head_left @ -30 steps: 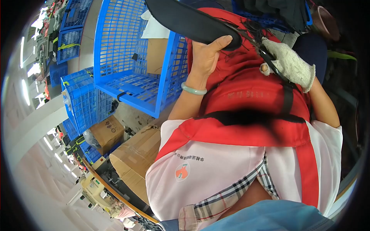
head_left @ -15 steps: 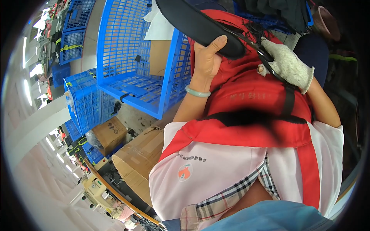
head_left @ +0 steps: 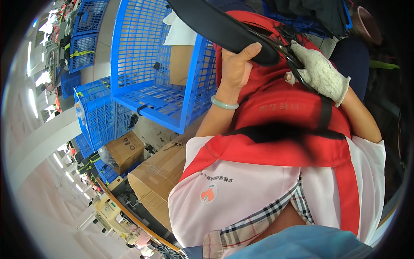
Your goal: Trimming the edges of curved black foam or plastic pieces using scissors.
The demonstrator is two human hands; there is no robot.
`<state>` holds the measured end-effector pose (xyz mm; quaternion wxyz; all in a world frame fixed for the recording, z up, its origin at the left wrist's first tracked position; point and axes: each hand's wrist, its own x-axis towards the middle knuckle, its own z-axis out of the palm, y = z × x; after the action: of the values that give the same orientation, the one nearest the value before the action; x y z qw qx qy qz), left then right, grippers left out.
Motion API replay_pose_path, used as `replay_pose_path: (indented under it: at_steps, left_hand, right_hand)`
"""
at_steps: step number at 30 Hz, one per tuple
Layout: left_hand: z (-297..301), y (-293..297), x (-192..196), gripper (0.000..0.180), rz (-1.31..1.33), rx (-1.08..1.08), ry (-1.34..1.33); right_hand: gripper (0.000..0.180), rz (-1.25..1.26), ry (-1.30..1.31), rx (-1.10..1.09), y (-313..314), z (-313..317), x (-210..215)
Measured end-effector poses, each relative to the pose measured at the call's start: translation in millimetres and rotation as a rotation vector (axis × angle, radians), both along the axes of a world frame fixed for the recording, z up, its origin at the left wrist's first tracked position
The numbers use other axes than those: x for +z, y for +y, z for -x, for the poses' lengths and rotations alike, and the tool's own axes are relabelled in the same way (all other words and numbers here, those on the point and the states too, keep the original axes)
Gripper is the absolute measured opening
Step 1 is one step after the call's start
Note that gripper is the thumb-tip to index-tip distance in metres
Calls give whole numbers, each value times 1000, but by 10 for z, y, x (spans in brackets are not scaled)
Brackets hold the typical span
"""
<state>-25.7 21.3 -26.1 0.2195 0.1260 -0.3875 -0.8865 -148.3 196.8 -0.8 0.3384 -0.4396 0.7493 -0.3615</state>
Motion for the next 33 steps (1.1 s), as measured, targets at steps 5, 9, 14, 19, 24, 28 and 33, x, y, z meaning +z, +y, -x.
replay_pose_path:
  at_steps: [5, 9, 14, 19, 24, 28, 33]
  left_hand:
    - [-29, -15, 24, 31, 58, -5, -13]
    - [-24, -129, 17, 33, -162, 8, -11]
    - [-32, -145, -68, 36, -21, -15, -6]
    - [-19, -126, -84, 37, -40, -39, 34]
    - [-3, -110, -59, 33, -42, 8, 12]
    - [-9, -82, -62, 28, -58, 54, -5]
    - [-65, -197, -64, 27, -228, -83, 27]
  right_hand:
    - [47, -12, -251, -102, -14, -19, 32]
    - [58, -162, -67, -37, -46, -4, 172]
    - [79, -115, 276, 62, 43, -10, 139]
    - [87, -82, 357, 90, 2, -3, 98]
    - [58, -97, -184, -23, -52, -2, 10]
    - [42, -72, 19, 36, -64, 5, -39]
    - [44, 7, -130, -59, -25, 9, -117]
